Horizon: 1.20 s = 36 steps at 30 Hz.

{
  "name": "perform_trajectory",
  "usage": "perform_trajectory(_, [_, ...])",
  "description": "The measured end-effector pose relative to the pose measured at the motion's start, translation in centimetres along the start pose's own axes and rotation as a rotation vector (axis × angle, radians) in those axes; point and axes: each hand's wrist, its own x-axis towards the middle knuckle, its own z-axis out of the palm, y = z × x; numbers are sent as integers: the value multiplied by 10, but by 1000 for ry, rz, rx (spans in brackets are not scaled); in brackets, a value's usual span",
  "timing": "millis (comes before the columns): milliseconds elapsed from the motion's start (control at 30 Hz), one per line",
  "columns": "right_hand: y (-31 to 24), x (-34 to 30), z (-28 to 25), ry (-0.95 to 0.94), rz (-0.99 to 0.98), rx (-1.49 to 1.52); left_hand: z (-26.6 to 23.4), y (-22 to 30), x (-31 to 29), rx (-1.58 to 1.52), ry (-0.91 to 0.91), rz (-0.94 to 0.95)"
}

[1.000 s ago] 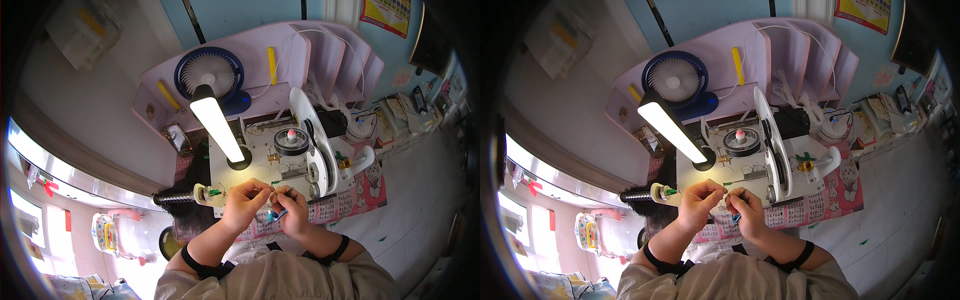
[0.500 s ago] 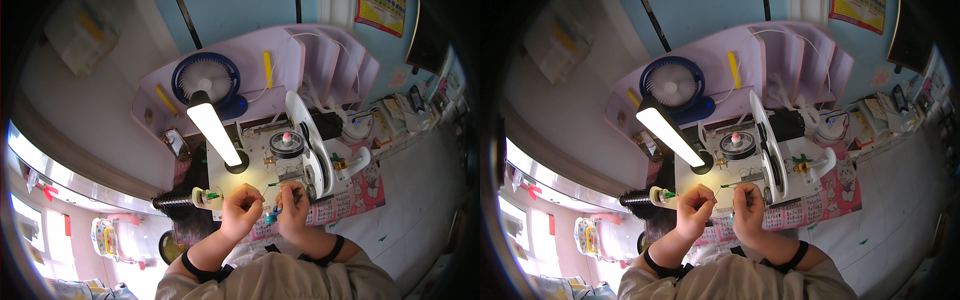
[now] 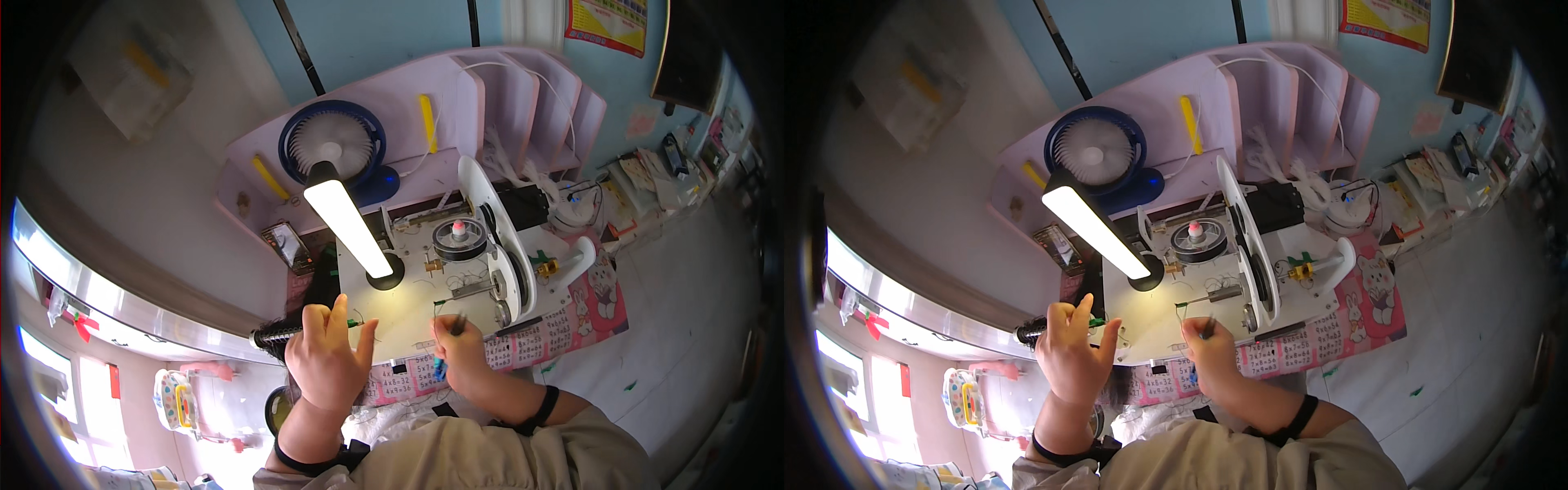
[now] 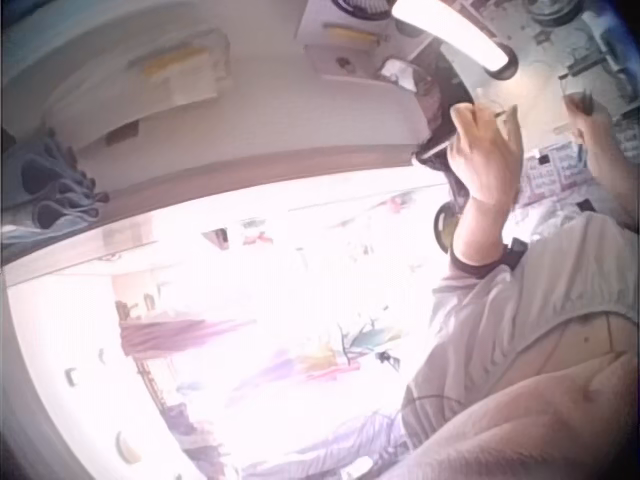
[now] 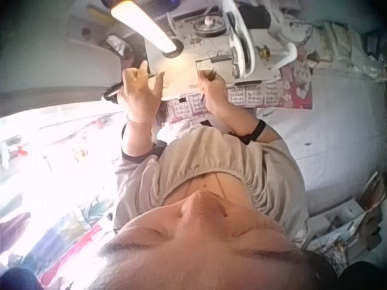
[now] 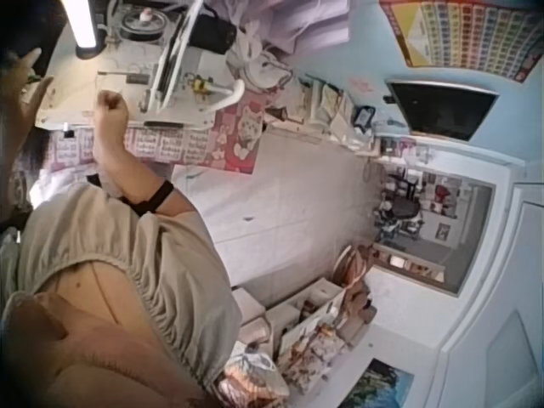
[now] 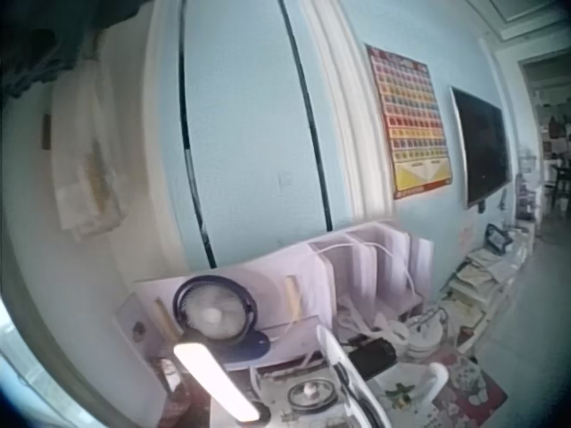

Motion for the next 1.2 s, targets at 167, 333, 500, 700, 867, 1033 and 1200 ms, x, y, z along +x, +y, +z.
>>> perform_trajectory(167, [7,-31,-15,-5,-776,-453,-4,-13,-2,-44,-107,37])
perform_trajectory(333, [-12,-27,10,-60,-748,-452,-14,-5,7,47,-104,17])
perform_trajectory(500, [-13,-25,21,-38,-651,-398,-3,-7,4,2,-138,58])
perform_trajectory(700, [-13,-29,20,-54,-733,-458,0,-9,1,118,-64,105])
perform_trajectory(867, [-14,-29,18,-81,-728,-444,2,-10,-1,-68,-25,113])
perform_trajectory(1033, [-14,-33,17,-93,-757,-478,4,-9,-1,-27,-9,152])
perform_trajectory(1200, [-12,-26,22,-107,-929,-446,2,-10,-4,138,29,191])
